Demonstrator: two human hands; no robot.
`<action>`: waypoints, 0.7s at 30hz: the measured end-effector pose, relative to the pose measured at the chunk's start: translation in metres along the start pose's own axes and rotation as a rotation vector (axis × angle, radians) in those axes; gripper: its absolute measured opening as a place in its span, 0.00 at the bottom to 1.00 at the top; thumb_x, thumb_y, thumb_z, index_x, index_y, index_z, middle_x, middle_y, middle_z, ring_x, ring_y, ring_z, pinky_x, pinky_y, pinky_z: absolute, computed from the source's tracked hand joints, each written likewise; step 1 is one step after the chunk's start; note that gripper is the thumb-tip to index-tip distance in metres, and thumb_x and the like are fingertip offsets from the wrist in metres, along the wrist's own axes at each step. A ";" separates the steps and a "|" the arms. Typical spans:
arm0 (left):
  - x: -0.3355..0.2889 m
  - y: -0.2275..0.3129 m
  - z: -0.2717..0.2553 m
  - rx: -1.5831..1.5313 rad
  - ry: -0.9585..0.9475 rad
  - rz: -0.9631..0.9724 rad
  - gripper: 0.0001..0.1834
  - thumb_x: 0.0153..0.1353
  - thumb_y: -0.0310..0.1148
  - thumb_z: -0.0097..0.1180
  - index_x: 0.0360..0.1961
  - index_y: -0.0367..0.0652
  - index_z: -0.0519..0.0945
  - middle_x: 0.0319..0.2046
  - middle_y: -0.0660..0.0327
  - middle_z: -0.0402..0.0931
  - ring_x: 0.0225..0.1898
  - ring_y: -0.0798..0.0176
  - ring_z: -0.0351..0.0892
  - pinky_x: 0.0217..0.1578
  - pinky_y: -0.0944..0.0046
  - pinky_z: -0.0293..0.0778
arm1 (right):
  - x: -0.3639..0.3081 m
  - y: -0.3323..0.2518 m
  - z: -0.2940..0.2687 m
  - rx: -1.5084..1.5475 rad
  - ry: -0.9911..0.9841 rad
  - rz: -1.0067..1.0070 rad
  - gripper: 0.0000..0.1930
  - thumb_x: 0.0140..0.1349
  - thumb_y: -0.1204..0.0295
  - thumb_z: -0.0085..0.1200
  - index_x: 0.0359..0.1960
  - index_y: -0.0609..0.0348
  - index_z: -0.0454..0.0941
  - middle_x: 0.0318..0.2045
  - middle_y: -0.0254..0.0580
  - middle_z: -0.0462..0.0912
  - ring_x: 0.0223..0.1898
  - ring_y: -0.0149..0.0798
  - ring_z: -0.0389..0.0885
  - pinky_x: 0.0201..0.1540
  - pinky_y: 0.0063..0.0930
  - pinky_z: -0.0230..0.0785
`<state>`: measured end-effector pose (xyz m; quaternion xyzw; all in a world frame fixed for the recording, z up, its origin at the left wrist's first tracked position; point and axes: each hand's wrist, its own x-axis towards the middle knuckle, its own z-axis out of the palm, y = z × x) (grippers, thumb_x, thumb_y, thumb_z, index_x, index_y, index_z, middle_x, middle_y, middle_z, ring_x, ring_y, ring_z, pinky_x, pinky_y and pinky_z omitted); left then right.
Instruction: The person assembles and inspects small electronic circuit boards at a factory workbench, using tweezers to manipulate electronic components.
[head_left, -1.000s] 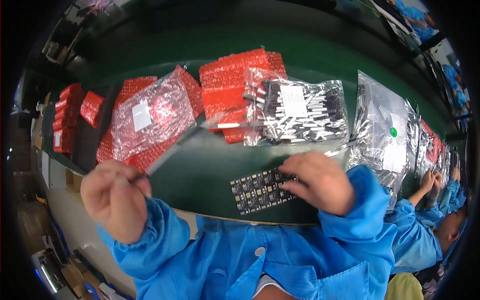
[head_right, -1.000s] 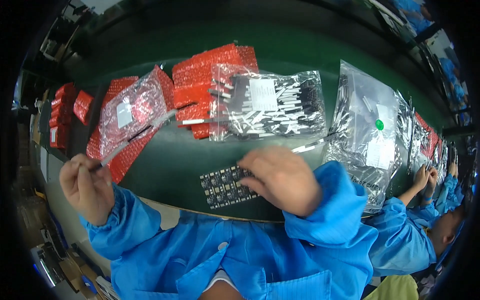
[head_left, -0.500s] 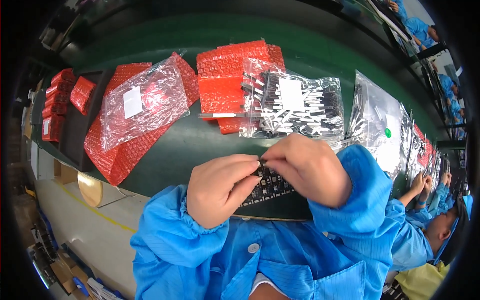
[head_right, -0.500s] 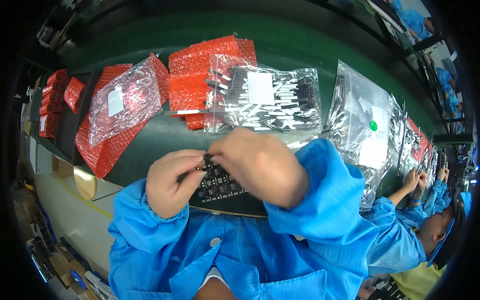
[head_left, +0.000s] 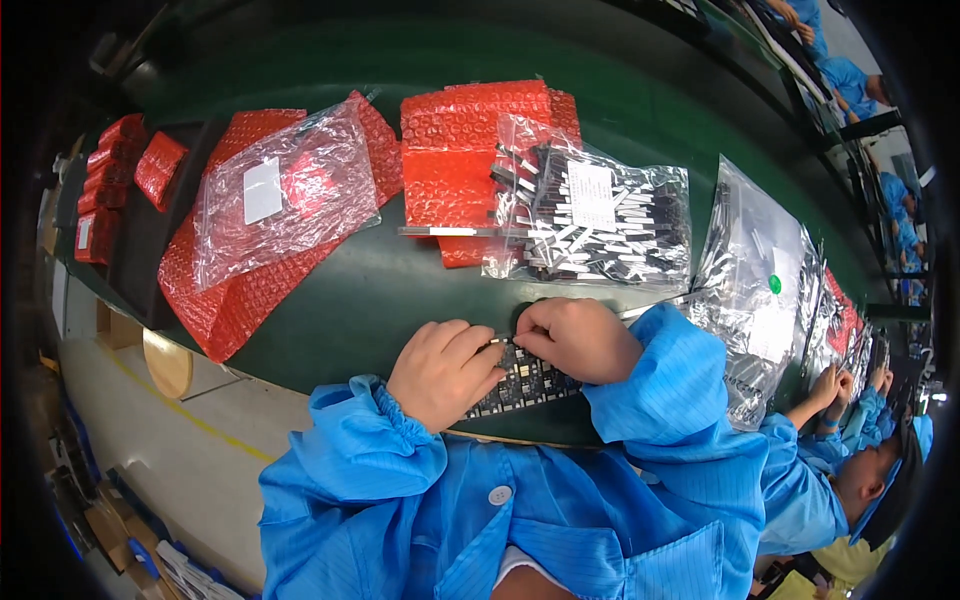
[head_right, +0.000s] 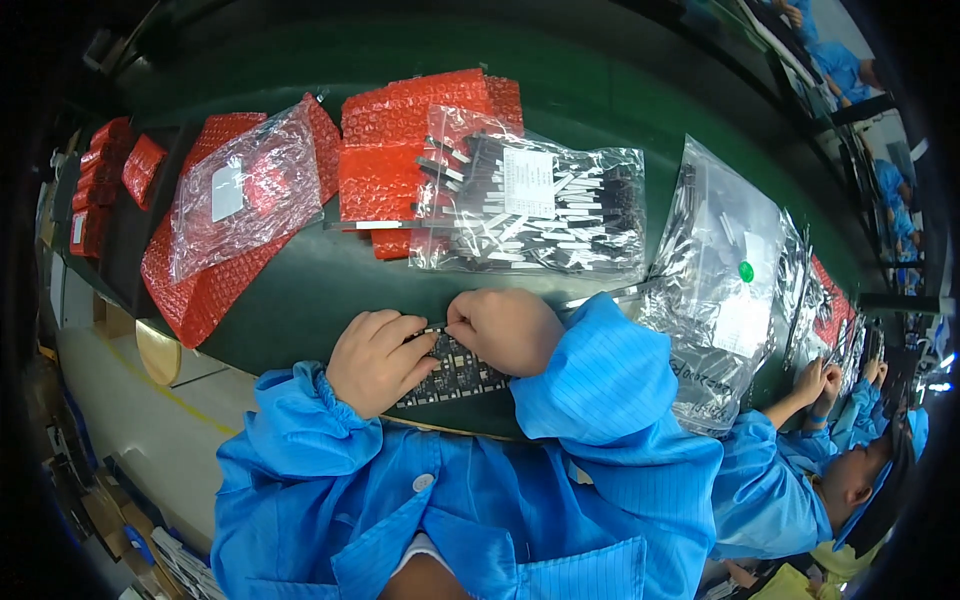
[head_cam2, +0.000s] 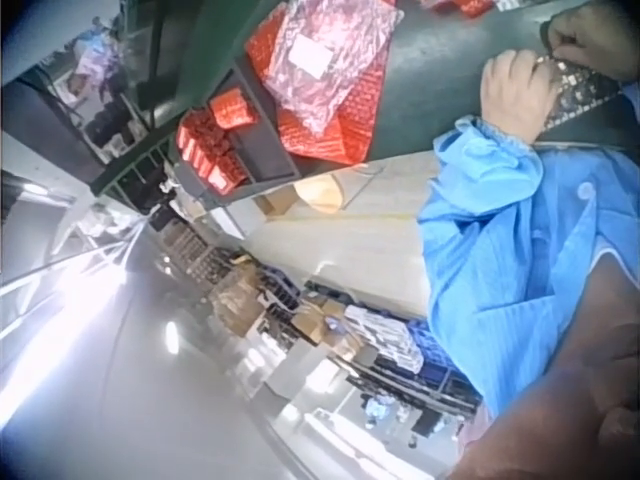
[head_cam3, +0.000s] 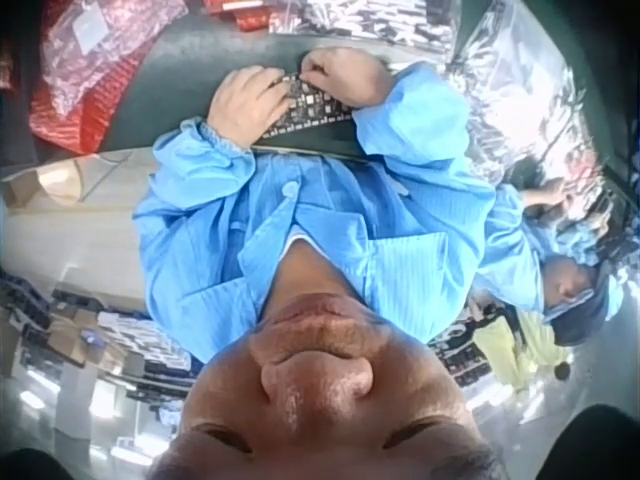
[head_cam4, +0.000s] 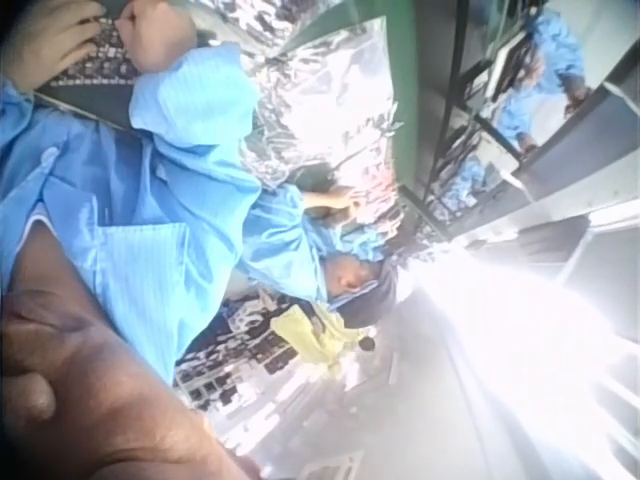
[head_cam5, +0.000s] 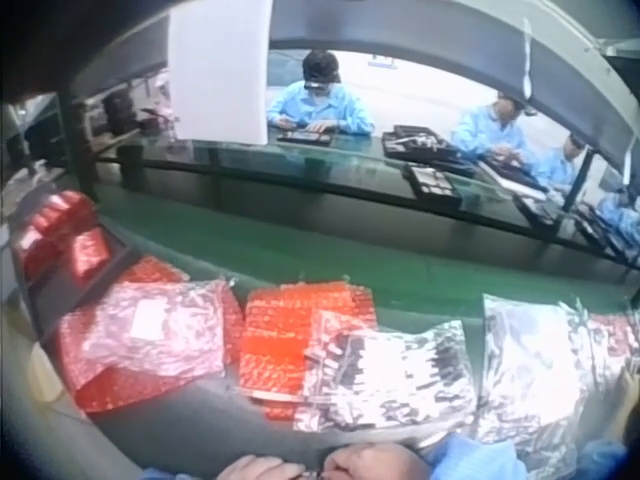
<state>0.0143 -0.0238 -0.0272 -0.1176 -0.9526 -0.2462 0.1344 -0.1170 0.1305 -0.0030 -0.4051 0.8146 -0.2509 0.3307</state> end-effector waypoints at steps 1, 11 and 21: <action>0.000 0.000 0.000 -0.001 0.000 -0.002 0.14 0.45 0.35 0.62 0.34 0.43 0.78 0.38 0.62 0.72 0.42 0.59 0.70 0.40 0.61 0.68 | 0.001 0.000 0.000 -0.017 -0.008 0.003 0.07 0.53 0.66 0.54 0.29 0.56 0.78 0.25 0.45 0.79 0.28 0.48 0.78 0.32 0.39 0.70; 0.000 0.000 0.001 -0.008 0.007 -0.007 0.14 0.45 0.34 0.61 0.35 0.43 0.79 0.38 0.62 0.72 0.42 0.59 0.70 0.40 0.61 0.68 | 0.001 -0.001 0.001 -0.094 0.038 -0.026 0.06 0.51 0.68 0.53 0.25 0.56 0.77 0.25 0.46 0.79 0.27 0.49 0.78 0.31 0.40 0.70; 0.001 0.001 -0.001 0.017 -0.010 0.009 0.15 0.45 0.33 0.61 0.38 0.46 0.78 0.38 0.62 0.70 0.42 0.58 0.69 0.40 0.60 0.68 | 0.003 -0.003 0.002 -0.105 0.047 -0.022 0.05 0.50 0.69 0.53 0.24 0.56 0.77 0.24 0.45 0.79 0.27 0.49 0.78 0.31 0.39 0.71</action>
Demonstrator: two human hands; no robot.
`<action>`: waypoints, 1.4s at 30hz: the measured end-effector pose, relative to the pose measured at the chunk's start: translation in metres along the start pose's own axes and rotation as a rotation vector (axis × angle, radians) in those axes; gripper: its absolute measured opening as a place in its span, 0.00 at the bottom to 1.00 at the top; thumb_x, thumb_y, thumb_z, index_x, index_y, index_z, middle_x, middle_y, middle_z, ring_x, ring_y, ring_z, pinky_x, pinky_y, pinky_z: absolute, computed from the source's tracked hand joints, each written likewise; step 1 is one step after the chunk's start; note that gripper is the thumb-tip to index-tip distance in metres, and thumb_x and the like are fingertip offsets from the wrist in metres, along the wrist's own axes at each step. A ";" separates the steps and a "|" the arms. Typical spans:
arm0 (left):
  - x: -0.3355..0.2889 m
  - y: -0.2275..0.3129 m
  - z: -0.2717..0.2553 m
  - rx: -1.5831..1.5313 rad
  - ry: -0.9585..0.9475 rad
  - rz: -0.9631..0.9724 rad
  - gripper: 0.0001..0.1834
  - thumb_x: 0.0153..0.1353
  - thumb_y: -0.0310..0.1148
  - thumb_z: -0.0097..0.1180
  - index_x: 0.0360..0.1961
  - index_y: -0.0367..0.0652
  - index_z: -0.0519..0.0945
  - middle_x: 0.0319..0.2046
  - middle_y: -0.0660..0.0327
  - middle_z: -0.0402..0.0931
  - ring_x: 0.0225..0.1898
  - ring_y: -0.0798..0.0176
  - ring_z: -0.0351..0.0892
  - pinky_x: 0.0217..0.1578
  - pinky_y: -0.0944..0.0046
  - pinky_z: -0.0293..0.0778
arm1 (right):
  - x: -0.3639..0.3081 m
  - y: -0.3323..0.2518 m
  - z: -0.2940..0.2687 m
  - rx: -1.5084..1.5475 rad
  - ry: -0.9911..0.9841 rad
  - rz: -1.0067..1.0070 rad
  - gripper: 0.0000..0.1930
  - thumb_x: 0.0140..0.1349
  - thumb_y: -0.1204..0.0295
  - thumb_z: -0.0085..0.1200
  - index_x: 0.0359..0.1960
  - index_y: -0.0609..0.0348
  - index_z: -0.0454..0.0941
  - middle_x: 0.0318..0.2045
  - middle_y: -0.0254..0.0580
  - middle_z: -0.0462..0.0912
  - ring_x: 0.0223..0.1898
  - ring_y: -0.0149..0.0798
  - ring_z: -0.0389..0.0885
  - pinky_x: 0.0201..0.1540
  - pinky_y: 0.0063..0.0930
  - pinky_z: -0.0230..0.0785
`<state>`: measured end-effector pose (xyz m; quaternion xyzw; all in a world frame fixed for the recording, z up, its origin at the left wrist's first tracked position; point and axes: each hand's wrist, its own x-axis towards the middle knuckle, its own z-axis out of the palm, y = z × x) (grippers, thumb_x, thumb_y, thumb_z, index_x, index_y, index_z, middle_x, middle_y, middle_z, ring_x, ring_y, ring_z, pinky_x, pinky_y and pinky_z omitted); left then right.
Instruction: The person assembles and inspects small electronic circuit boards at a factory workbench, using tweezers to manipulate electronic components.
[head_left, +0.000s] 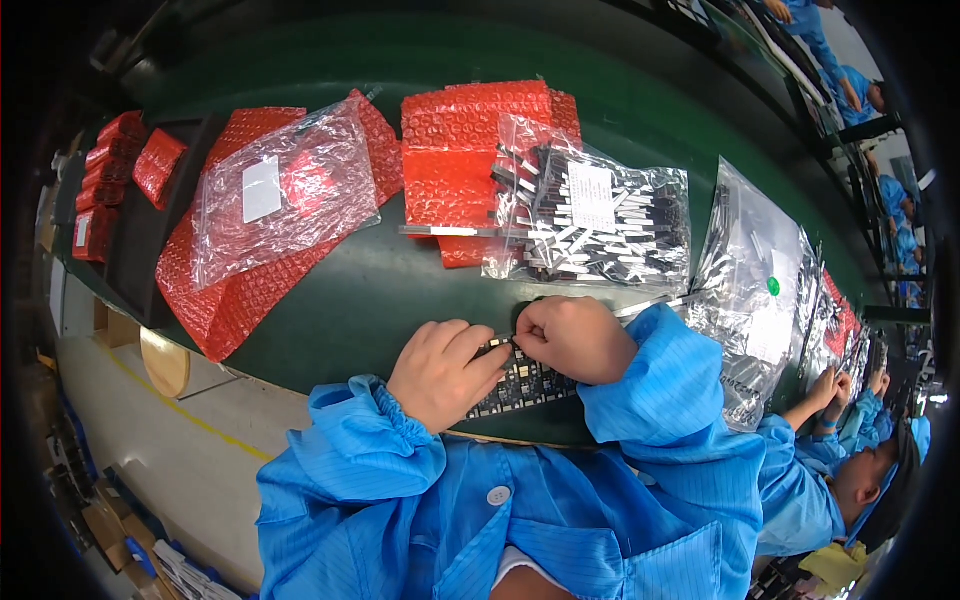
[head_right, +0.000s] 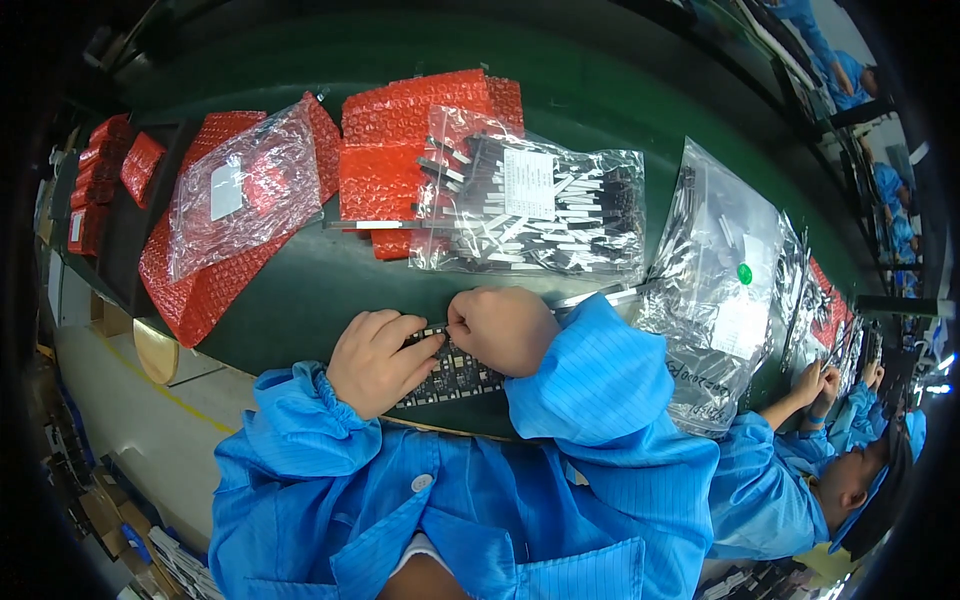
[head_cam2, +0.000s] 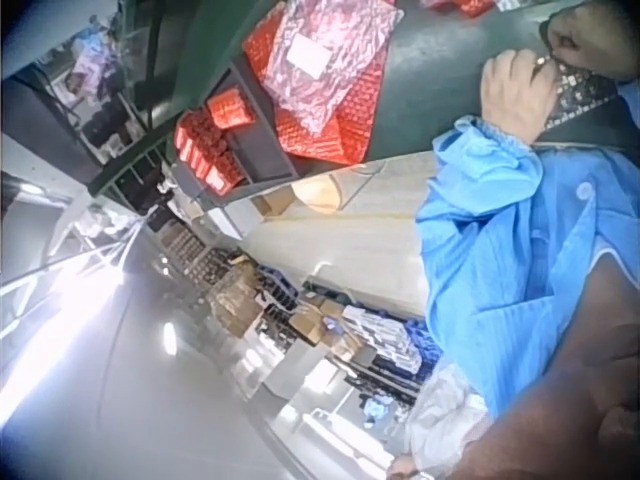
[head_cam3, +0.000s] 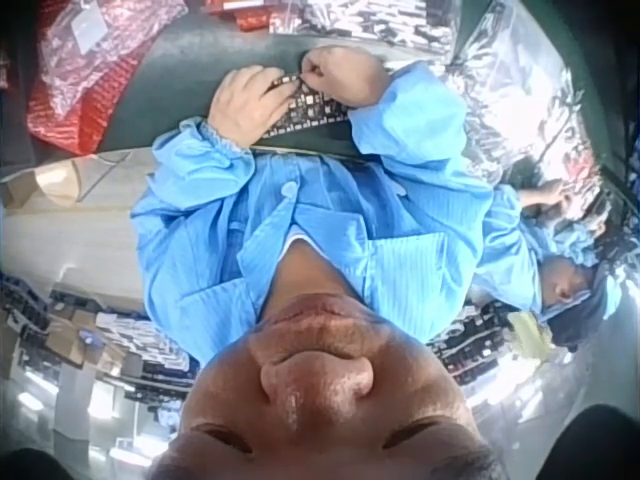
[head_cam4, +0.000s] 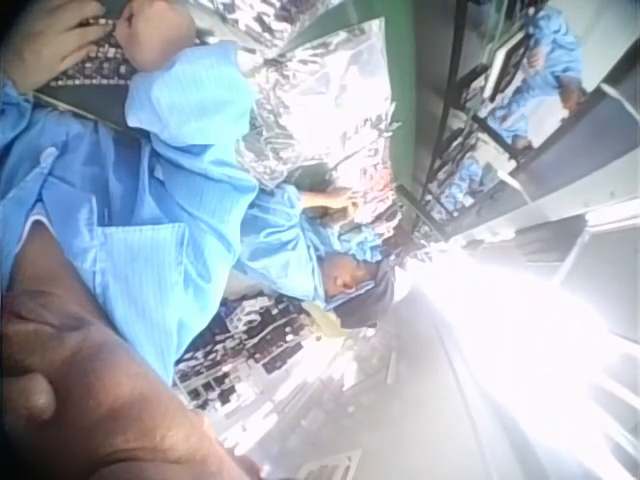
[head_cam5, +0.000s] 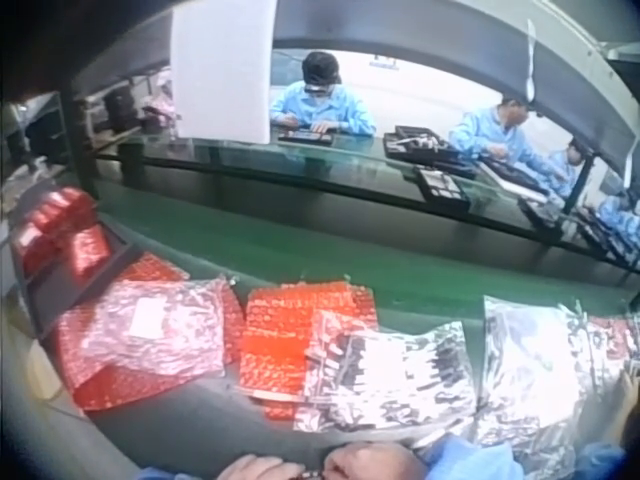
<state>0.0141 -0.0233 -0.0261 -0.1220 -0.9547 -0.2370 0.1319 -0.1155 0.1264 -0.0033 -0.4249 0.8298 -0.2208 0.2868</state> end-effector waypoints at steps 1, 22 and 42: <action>0.000 0.000 0.000 0.000 0.000 0.000 0.15 0.45 0.33 0.61 0.38 0.46 0.78 0.38 0.62 0.70 0.42 0.58 0.69 0.40 0.60 0.68 | 0.000 0.001 0.001 0.001 0.001 0.002 0.05 0.50 0.69 0.53 0.24 0.56 0.78 0.24 0.45 0.79 0.27 0.48 0.78 0.31 0.39 0.71; 0.002 -0.001 0.000 0.002 -0.028 -0.001 0.14 0.45 0.34 0.60 0.36 0.45 0.79 0.37 0.63 0.70 0.42 0.60 0.69 0.38 0.61 0.67 | 0.003 -0.003 0.002 -0.049 -0.018 0.045 0.06 0.50 0.67 0.53 0.24 0.55 0.78 0.24 0.44 0.80 0.28 0.47 0.79 0.32 0.38 0.71; 0.044 -0.074 -0.032 -0.742 0.359 -0.767 0.15 0.57 0.33 0.56 0.42 0.33 0.75 0.29 0.62 0.76 0.28 0.73 0.72 0.29 0.72 0.69 | -0.026 -0.013 -0.010 -0.266 0.303 -0.138 0.13 0.49 0.65 0.59 0.35 0.56 0.77 0.31 0.42 0.77 0.37 0.46 0.76 0.42 0.36 0.66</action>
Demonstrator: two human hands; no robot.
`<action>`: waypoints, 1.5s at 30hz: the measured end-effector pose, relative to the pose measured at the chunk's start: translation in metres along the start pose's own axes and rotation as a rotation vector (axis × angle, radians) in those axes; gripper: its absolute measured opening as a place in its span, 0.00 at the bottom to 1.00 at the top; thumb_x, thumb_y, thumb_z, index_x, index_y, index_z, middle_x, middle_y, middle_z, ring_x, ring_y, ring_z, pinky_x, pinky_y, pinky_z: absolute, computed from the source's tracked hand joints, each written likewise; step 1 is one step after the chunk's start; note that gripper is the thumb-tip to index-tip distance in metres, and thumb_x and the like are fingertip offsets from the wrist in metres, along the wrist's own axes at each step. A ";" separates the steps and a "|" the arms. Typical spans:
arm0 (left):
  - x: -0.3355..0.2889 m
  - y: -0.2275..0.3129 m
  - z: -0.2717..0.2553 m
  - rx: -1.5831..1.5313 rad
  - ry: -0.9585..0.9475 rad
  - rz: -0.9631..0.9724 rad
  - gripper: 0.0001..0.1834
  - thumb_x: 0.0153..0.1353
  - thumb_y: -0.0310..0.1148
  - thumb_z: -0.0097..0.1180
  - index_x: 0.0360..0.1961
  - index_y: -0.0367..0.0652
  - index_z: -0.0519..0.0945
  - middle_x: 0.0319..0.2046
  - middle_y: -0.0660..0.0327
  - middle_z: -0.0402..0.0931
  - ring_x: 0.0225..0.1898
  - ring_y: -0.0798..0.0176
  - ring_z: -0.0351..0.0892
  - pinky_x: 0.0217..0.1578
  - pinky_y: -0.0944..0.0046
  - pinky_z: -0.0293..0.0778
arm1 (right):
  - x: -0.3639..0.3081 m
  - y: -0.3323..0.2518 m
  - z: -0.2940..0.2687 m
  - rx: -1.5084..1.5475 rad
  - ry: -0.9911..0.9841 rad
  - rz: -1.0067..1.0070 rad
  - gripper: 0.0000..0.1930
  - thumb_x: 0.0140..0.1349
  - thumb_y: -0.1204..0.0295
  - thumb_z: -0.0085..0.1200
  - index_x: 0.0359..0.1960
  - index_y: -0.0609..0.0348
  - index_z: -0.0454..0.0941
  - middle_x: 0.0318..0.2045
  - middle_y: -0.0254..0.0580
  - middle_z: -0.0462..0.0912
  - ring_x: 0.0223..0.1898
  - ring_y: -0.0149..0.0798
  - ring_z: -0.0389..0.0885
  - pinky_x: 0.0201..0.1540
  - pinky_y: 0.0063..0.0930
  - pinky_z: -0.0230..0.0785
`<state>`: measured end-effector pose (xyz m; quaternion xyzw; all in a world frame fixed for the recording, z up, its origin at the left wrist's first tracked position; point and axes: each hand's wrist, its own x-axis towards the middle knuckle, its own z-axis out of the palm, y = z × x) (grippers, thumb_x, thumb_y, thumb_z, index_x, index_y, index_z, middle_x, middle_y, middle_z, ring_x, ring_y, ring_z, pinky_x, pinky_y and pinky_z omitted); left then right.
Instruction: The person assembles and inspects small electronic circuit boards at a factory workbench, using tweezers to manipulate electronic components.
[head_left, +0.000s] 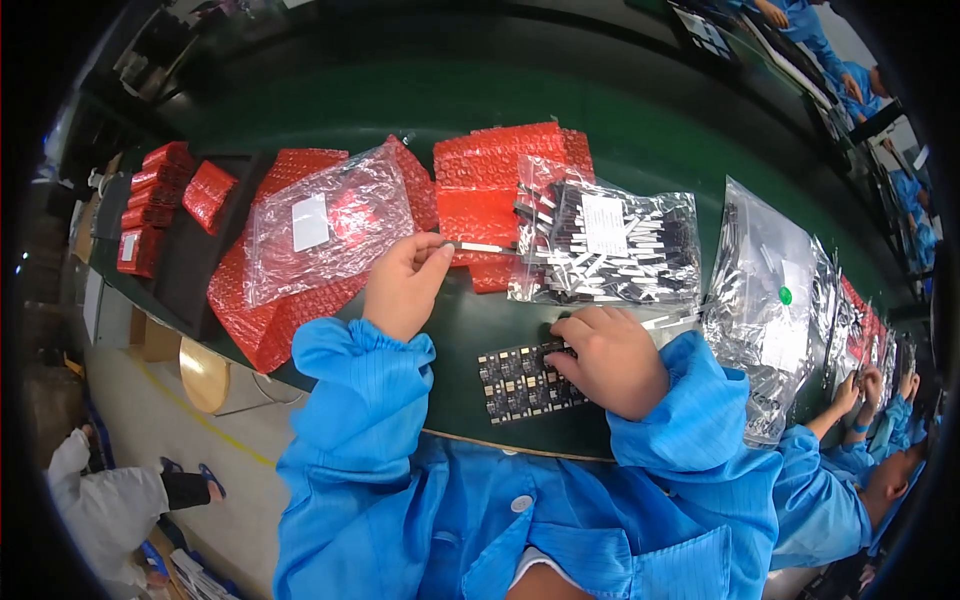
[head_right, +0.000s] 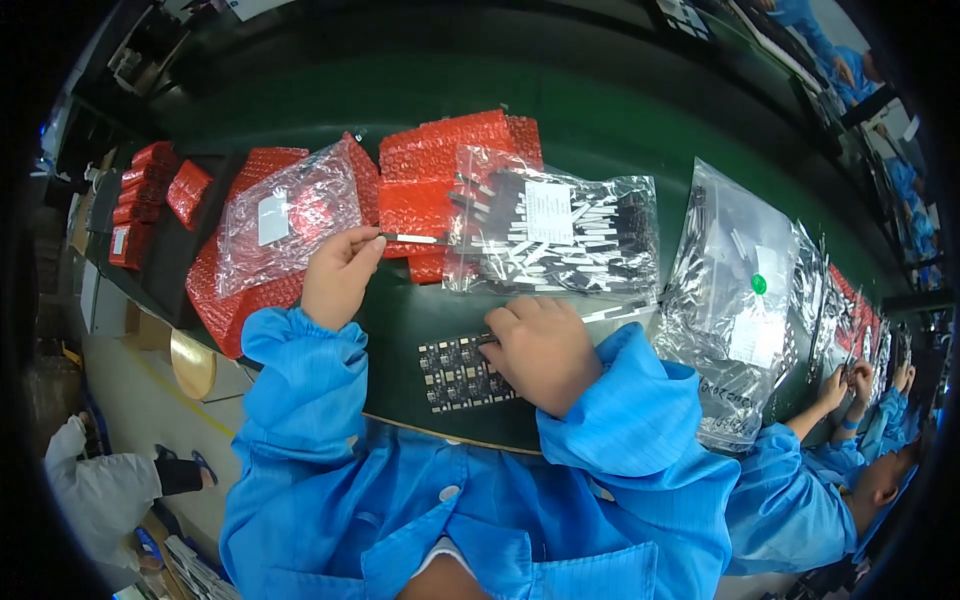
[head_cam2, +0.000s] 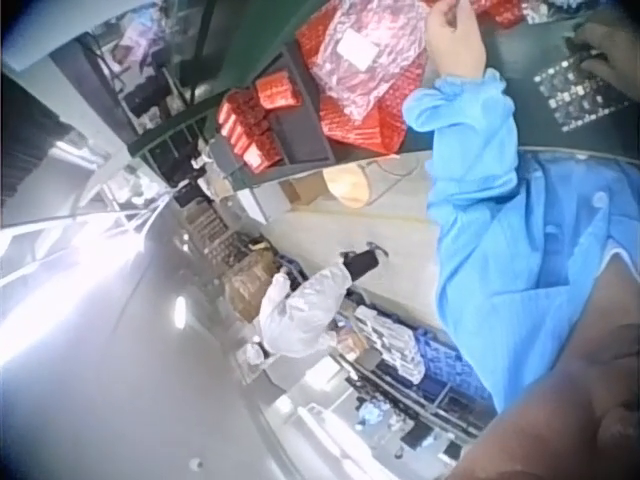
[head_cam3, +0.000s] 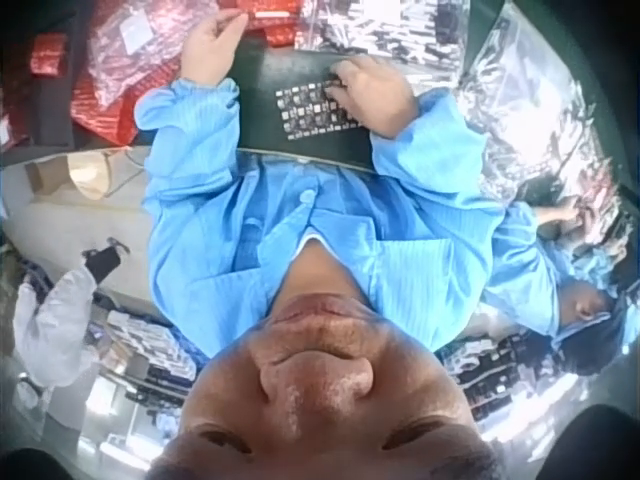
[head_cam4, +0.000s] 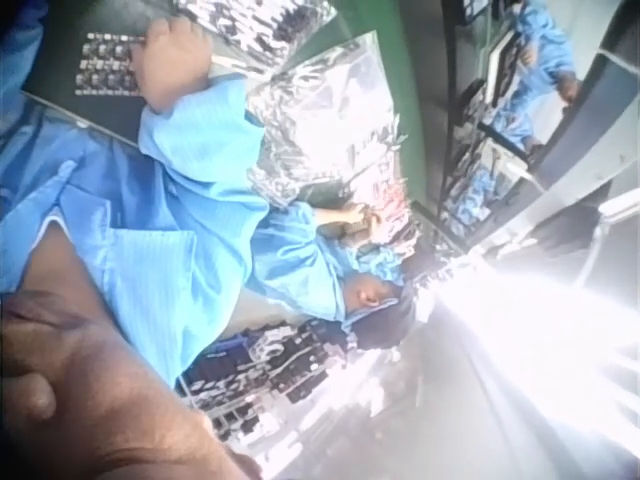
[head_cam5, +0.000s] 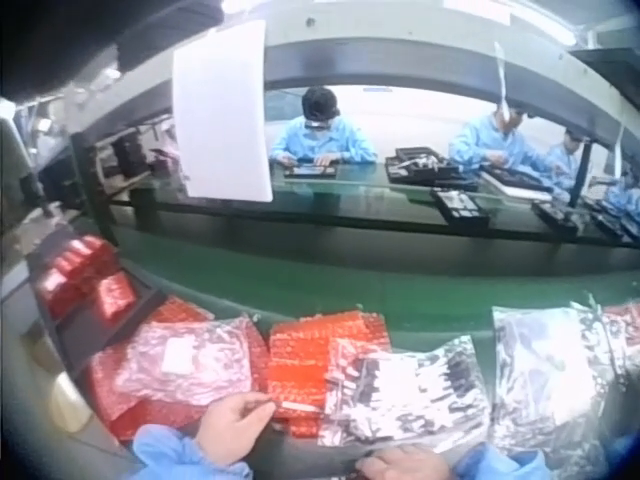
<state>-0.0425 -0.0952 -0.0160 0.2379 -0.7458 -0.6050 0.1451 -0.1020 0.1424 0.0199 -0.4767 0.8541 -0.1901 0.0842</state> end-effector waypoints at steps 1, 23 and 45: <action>0.002 0.003 -0.002 0.002 -0.002 0.005 0.15 0.57 0.33 0.56 0.42 0.33 0.75 0.29 0.62 0.76 0.28 0.73 0.72 0.29 0.72 0.69 | -0.002 0.000 0.001 0.010 0.023 -0.004 0.12 0.49 0.65 0.58 0.35 0.56 0.77 0.31 0.42 0.77 0.36 0.47 0.75 0.42 0.37 0.65; -0.082 0.063 -0.059 -0.695 0.364 0.198 0.04 0.59 0.25 0.50 0.32 0.36 0.75 0.24 0.57 0.75 0.21 0.69 0.68 0.21 0.71 0.64 | -0.001 0.001 -0.027 0.223 -0.058 0.076 0.13 0.47 0.70 0.61 0.35 0.58 0.76 0.37 0.45 0.76 0.39 0.47 0.74 0.41 0.37 0.67; -0.099 0.036 0.006 0.093 -0.190 0.416 0.07 0.48 0.24 0.59 0.31 0.39 0.79 0.25 0.56 0.76 0.25 0.55 0.76 0.25 0.62 0.70 | 0.018 -0.037 -0.022 0.380 0.117 -0.285 0.09 0.46 0.76 0.60 0.31 0.59 0.77 0.27 0.43 0.77 0.29 0.45 0.77 0.30 0.34 0.70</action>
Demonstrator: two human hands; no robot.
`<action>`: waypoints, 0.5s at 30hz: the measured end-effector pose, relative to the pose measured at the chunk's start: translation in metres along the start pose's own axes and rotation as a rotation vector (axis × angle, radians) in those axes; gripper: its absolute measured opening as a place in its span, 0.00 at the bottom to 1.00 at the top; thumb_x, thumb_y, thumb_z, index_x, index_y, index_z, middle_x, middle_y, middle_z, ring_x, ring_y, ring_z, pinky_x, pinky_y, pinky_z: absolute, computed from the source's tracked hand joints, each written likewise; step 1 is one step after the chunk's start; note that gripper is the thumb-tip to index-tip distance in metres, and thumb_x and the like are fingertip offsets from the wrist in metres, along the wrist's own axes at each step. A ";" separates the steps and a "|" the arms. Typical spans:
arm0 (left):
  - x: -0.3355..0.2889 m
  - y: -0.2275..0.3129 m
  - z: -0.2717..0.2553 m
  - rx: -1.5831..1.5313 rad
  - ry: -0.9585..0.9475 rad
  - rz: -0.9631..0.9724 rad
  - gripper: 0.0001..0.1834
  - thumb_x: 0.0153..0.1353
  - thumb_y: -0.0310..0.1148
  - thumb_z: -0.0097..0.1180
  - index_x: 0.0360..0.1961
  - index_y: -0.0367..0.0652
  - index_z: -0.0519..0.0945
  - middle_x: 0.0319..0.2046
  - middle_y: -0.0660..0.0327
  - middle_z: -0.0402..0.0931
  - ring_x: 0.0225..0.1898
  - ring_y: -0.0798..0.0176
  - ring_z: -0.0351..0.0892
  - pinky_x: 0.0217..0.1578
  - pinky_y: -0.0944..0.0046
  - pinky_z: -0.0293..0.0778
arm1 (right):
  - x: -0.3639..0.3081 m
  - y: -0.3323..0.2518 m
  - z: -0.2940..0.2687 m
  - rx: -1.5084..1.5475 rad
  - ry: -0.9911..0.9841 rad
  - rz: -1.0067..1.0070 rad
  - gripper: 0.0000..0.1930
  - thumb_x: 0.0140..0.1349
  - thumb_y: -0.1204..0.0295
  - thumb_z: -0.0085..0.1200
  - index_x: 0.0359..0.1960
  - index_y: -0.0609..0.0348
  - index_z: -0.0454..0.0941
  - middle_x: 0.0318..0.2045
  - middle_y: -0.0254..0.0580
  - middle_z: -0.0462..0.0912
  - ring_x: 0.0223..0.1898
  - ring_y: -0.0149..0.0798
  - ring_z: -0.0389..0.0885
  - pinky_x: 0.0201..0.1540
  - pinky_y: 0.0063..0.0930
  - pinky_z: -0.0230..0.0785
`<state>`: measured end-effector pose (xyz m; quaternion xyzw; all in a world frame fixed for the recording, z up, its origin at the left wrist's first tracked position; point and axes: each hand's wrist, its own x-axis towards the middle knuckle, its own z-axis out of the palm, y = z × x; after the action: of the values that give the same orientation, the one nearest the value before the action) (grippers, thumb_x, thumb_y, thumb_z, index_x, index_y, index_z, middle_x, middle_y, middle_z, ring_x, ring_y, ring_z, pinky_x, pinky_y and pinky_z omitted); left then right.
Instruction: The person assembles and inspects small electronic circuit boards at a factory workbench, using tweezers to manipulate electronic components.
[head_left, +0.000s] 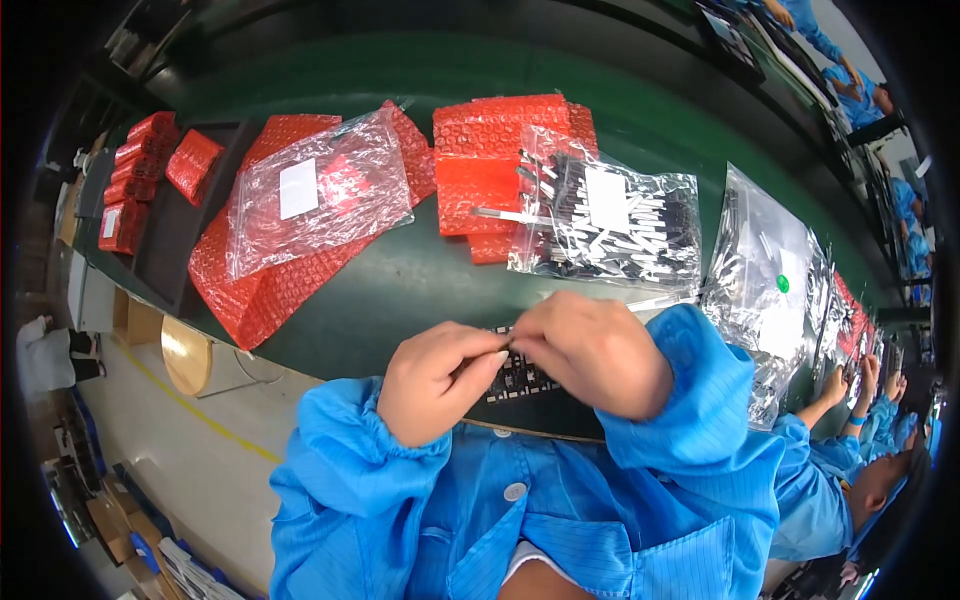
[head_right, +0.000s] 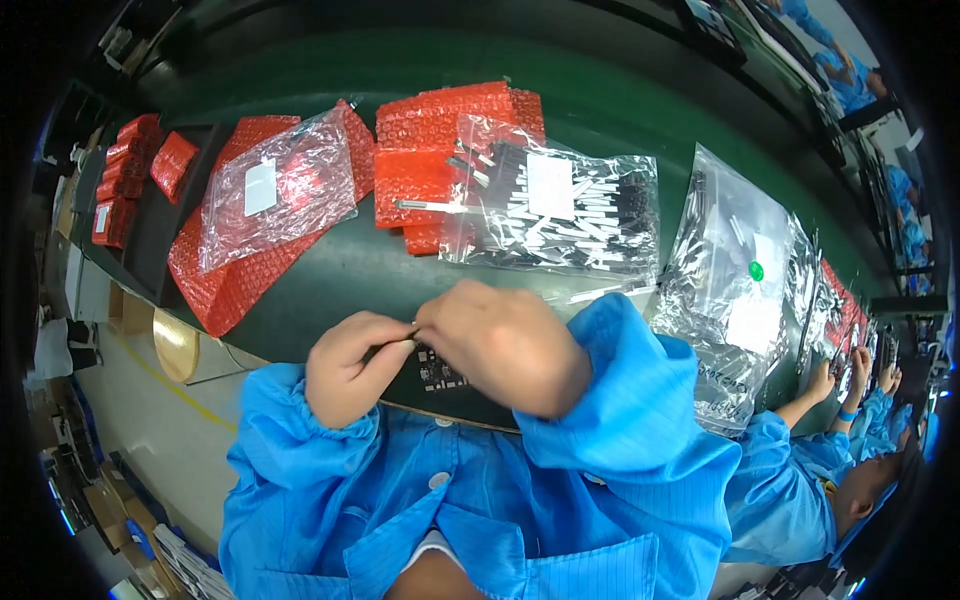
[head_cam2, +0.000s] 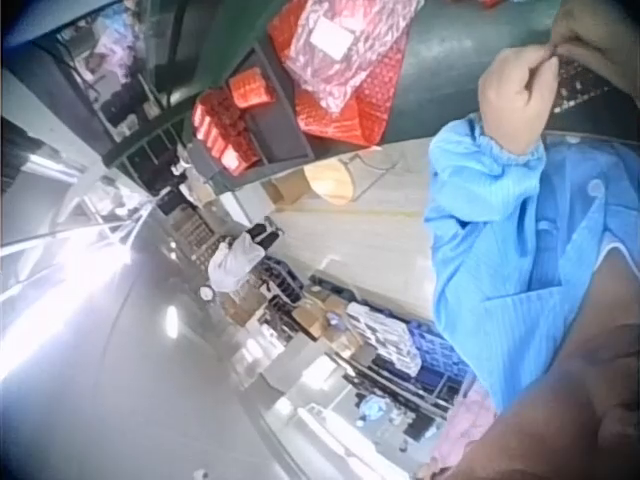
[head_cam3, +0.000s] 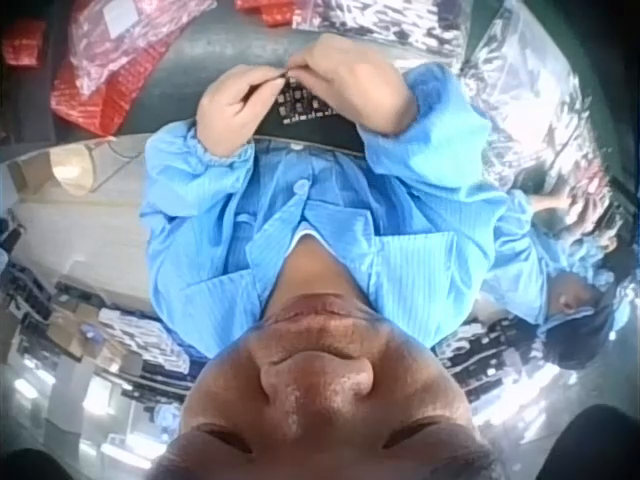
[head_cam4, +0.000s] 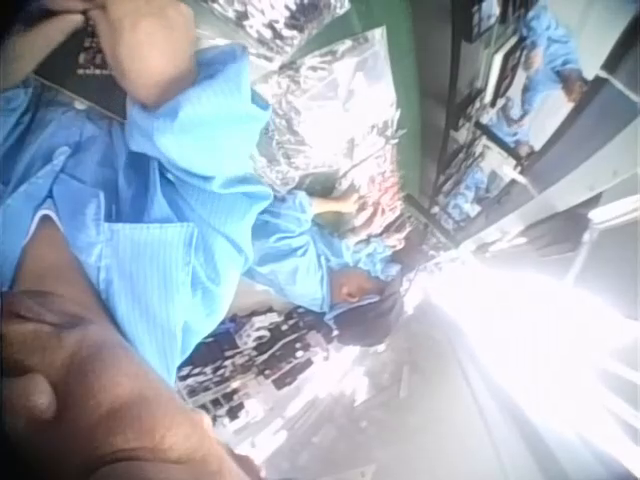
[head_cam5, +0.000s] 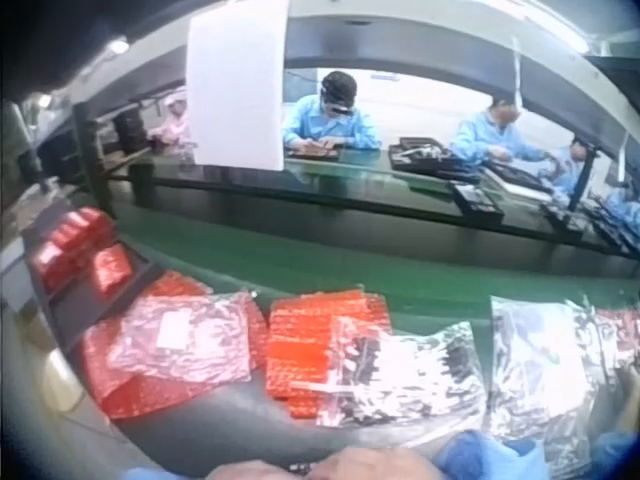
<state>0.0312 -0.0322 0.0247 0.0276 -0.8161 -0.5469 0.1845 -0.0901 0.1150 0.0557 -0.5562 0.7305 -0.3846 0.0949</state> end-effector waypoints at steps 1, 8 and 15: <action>-0.001 -0.010 0.004 0.096 -0.016 -0.029 0.07 0.49 0.26 0.59 0.31 0.39 0.79 0.26 0.56 0.76 0.26 0.55 0.76 0.26 0.62 0.71 | -0.002 0.016 0.008 -0.021 -0.040 0.091 0.07 0.49 0.74 0.58 0.31 0.58 0.77 0.27 0.44 0.77 0.30 0.46 0.77 0.31 0.35 0.70; -0.004 -0.043 0.021 0.576 -0.147 0.204 0.14 0.42 0.30 0.63 0.34 0.44 0.79 0.30 0.63 0.72 0.29 0.59 0.72 0.31 0.62 0.71 | -0.011 0.055 0.027 -0.111 -0.331 0.304 0.07 0.55 0.67 0.52 0.29 0.57 0.77 0.27 0.45 0.78 0.31 0.48 0.77 0.34 0.37 0.69; -0.005 -0.046 0.024 0.620 -0.163 0.250 0.15 0.41 0.30 0.63 0.34 0.45 0.79 0.31 0.65 0.70 0.31 0.61 0.70 0.32 0.62 0.69 | -0.007 0.058 0.024 -0.007 -0.418 0.446 0.07 0.53 0.67 0.53 0.30 0.56 0.78 0.27 0.44 0.79 0.30 0.47 0.78 0.34 0.36 0.70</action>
<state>0.0210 -0.0279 -0.0267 -0.0617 -0.9527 -0.2465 0.1670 -0.1170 0.1156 -0.0016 -0.4496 0.8005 -0.2291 0.3233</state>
